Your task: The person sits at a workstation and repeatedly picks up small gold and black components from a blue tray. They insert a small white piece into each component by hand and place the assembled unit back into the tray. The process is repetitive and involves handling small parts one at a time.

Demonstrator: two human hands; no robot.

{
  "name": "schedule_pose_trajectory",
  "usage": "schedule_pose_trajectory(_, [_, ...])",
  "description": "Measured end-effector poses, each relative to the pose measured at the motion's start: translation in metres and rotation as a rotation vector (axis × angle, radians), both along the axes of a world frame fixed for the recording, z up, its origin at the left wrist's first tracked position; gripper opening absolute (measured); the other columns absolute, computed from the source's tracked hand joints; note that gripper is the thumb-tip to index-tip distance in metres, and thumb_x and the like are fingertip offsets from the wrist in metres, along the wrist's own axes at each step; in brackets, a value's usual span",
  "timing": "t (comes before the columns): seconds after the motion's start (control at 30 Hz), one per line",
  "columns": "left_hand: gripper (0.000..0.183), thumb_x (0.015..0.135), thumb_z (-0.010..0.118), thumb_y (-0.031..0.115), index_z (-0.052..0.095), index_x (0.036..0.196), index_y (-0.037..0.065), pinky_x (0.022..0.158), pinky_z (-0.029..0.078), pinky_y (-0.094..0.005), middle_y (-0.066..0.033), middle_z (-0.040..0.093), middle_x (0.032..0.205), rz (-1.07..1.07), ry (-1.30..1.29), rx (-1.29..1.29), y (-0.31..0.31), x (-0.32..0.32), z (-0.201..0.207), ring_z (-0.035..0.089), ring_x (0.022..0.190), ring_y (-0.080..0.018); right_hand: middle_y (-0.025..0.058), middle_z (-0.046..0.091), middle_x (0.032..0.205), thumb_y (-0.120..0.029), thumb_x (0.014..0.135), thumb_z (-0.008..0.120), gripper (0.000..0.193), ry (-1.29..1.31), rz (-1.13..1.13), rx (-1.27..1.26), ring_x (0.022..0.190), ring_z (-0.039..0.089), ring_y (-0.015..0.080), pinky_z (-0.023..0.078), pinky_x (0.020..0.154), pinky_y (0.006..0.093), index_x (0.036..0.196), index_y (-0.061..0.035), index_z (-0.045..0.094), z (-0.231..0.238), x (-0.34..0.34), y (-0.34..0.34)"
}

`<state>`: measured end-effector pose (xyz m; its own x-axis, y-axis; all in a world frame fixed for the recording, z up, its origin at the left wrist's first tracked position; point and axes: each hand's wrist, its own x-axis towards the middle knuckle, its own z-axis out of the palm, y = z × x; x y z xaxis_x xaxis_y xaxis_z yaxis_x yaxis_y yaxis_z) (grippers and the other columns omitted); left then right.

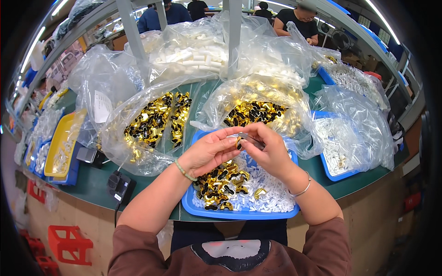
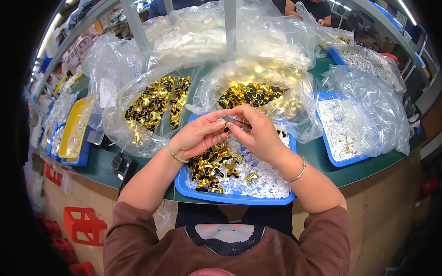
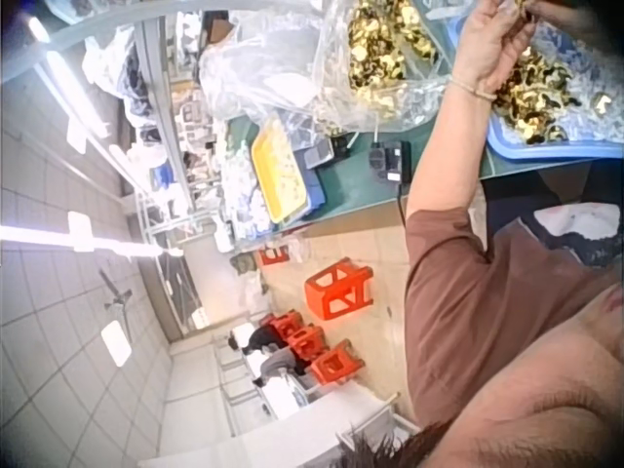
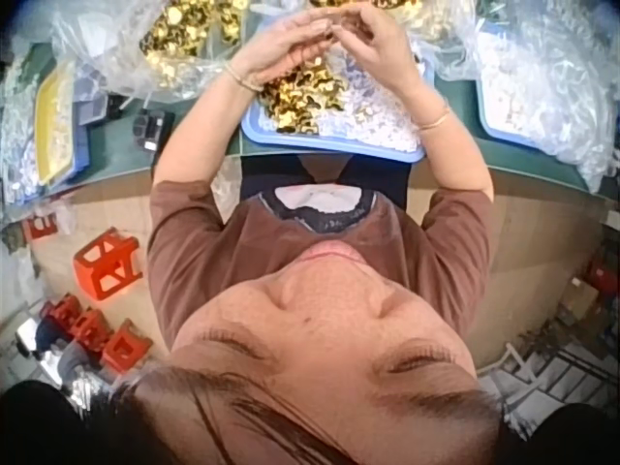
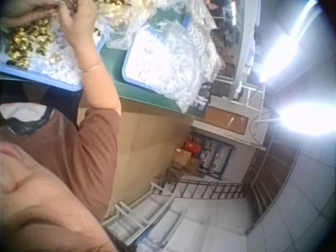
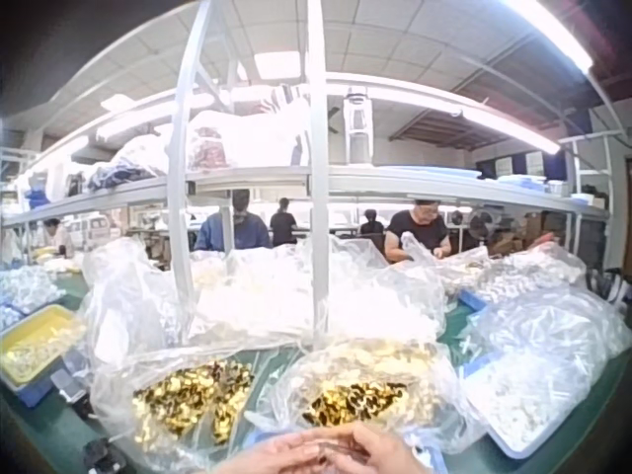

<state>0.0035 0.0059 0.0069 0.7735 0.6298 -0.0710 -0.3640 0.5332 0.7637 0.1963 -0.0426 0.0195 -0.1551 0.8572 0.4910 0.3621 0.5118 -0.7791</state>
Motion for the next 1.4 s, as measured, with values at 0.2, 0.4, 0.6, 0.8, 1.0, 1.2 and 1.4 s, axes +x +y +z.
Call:
schedule_pose_trajectory(0.2, [0.034, 0.098, 0.051, 0.011, 0.048, 0.131, 0.001, 0.089, 0.054, -0.0222, -0.0076, 0.059, 0.115, -0.016, -0.068, -0.039, 0.003, -0.004, -0.007, 0.061, 0.102, -0.0112, 0.0038, 0.055, 0.080, -0.004, 0.083, 0.064, 0.026, -0.059, 0.158, -0.092, 0.067, 0.053, 0.0099, 0.042, 0.060, 0.0225, 0.109, -0.0023, 0.064, 0.014, 0.007, -0.001])
schedule_pose_trajectory(0.4, [0.032, 0.098, 0.051, 0.010, 0.050, 0.128, 0.000, 0.089, 0.054, -0.0231, -0.0077, 0.062, 0.111, 0.052, 0.054, 0.009, -0.001, -0.004, -0.001, 0.063, 0.099, -0.0114, 0.0055, 0.059, 0.080, -0.005, 0.082, 0.066, 0.026, -0.192, 0.115, -0.001, 0.071, 0.058, 0.0118, 0.045, 0.061, 0.0242, 0.108, -0.0044, 0.066, 0.010, 0.011, 0.003])
schedule_pose_trajectory(0.6, [0.031, 0.095, 0.054, 0.008, 0.055, 0.124, -0.003, 0.090, 0.052, -0.0255, -0.0101, 0.063, 0.115, 0.117, 0.313, 0.365, -0.006, -0.002, 0.006, 0.064, 0.097, -0.0123, 0.0074, 0.061, 0.078, -0.006, 0.079, 0.069, 0.024, -0.289, 0.051, 0.060, 0.070, 0.061, 0.0184, 0.047, 0.061, 0.0280, 0.102, -0.0068, 0.066, 0.009, 0.012, 0.002])
schedule_pose_trajectory(0.8, [0.032, 0.094, 0.057, 0.009, 0.056, 0.123, -0.003, 0.089, 0.052, -0.0243, -0.0097, 0.065, 0.114, 0.098, 0.243, 0.346, -0.003, -0.004, 0.001, 0.064, 0.099, -0.0115, 0.0074, 0.061, 0.079, -0.006, 0.072, 0.075, 0.024, -0.364, 0.067, 0.278, 0.071, 0.062, 0.0244, 0.050, 0.060, 0.0323, 0.094, -0.0092, 0.066, 0.004, 0.012, 0.006])
schedule_pose_trajectory(1.0, [0.028, 0.094, 0.058, 0.009, 0.057, 0.120, -0.002, 0.086, 0.051, -0.0258, -0.0072, 0.065, 0.113, 0.136, 0.372, 0.577, -0.004, 0.000, -0.009, 0.062, 0.097, -0.0108, 0.0062, 0.063, 0.081, 0.001, 0.068, 0.076, 0.033, -0.490, 0.124, 0.324, 0.072, 0.063, 0.0237, 0.050, 0.061, 0.0312, 0.098, -0.0085, 0.066, 0.003, 0.017, 0.006])
schedule_pose_trajectory(1.2, [0.032, 0.093, 0.058, 0.011, 0.057, 0.123, -0.001, 0.085, 0.050, -0.0246, -0.0052, 0.065, 0.109, 0.130, 0.271, 0.532, -0.008, 0.000, 0.001, 0.062, 0.095, -0.0095, 0.0068, 0.063, 0.080, -0.003, 0.073, 0.075, 0.023, -0.276, 0.108, 0.167, 0.072, 0.063, 0.0204, 0.050, 0.061, 0.0297, 0.094, -0.0068, 0.066, 0.003, 0.018, 0.008])
schedule_pose_trajectory(1.4, [0.031, 0.093, 0.058, 0.011, 0.059, 0.121, -0.001, 0.084, 0.049, -0.0239, -0.0041, 0.066, 0.104, 0.149, 0.329, 0.483, -0.006, -0.001, -0.003, 0.062, 0.090, -0.0079, 0.0046, 0.061, 0.078, -0.003, 0.078, 0.074, 0.017, -0.164, 0.105, -0.042, 0.069, 0.059, 0.0114, 0.048, 0.060, 0.0249, 0.093, -0.0036, 0.067, 0.009, 0.011, 0.003])
